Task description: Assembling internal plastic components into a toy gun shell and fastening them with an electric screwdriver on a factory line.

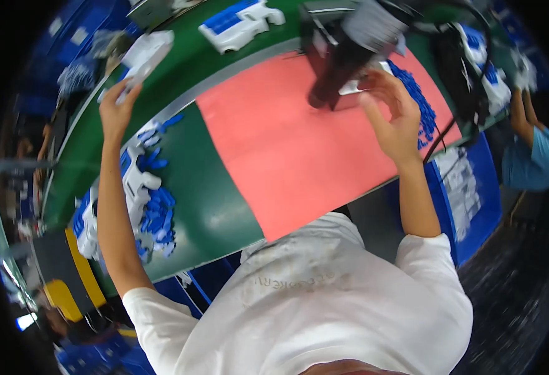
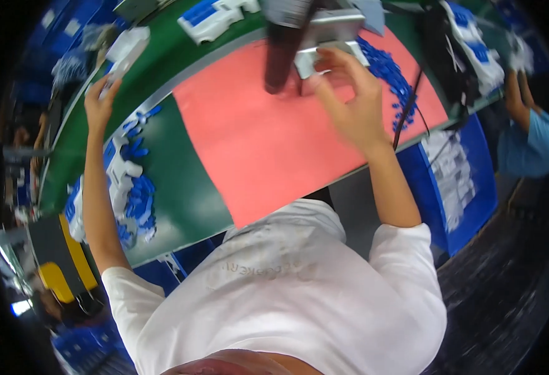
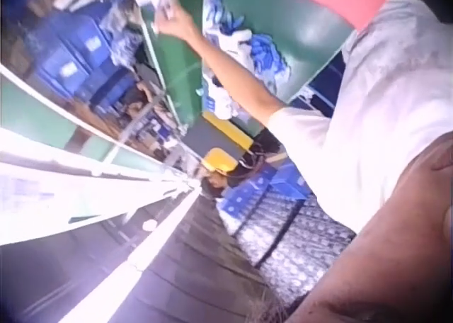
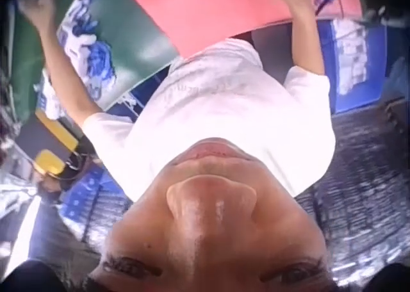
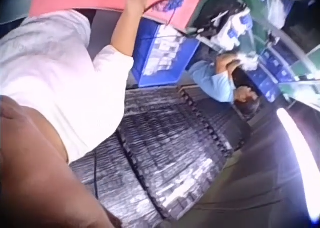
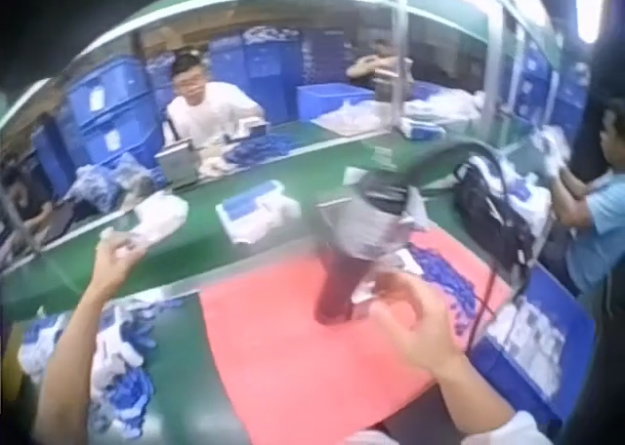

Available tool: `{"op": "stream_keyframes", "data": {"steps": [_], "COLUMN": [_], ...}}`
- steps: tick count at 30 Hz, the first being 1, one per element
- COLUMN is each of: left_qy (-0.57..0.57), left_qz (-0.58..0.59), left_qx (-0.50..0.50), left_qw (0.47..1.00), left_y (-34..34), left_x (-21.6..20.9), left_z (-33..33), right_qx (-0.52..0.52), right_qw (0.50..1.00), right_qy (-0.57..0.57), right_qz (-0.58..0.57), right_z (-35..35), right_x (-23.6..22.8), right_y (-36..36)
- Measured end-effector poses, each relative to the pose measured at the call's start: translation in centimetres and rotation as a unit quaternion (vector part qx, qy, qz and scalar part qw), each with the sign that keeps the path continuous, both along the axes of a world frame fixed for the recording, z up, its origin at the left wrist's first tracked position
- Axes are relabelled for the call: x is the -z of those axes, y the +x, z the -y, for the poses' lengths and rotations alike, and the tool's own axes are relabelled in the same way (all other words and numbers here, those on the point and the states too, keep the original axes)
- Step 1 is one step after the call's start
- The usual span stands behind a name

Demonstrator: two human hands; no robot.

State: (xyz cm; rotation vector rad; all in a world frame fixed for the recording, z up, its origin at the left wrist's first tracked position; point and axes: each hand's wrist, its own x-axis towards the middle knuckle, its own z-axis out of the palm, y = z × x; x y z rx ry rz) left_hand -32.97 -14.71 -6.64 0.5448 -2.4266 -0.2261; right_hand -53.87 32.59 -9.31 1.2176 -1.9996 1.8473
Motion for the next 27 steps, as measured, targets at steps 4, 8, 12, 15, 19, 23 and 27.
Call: {"op": "stream_keyframes", "data": {"steps": [4, 8, 12, 15, 19, 23, 27], "left_qy": [-0.050, -0.040, -0.004, 0.025, -0.104, -0.092, 0.012], "left_qz": [0.051, 0.146, 0.247, 0.280, 0.117, 0.197, 0.379], "left_qx": [0.021, -0.004, -0.020, -0.025, 0.109, 0.102, -0.054], "left_qw": [0.997, 0.988, 0.969, 0.959, 0.982, 0.971, 0.924], "left_y": [-1.0, 0.8, 1.5, -2.3, -13.0, -20.7, -25.0], "left_x": [4.4, 7.4, 6.4, 3.2, 2.1, 3.1, 3.7], "left_z": [7.5, 12.4, 15.1, 10.1, -0.1, -3.2, -3.2], "right_qx": [0.133, 0.054, 0.102, 0.119, 0.117, 0.154, 0.127], "right_qw": [0.970, 0.926, 0.940, 0.913, 0.913, 0.872, 0.865], "right_qy": [0.201, 0.374, 0.317, 0.379, 0.388, 0.448, 0.466], "right_qz": [0.035, 0.008, -0.075, -0.088, -0.052, -0.126, -0.133], "right_z": [-5.7, -6.9, -5.7, -5.7, -5.5, -4.3, -4.0], "right_x": [3.2, 3.5, 5.0, 4.7, 4.9, 5.9, 5.9], "right_y": [-2.9, -2.4, -2.3, -3.3, -3.6, -2.9, -2.7]}}
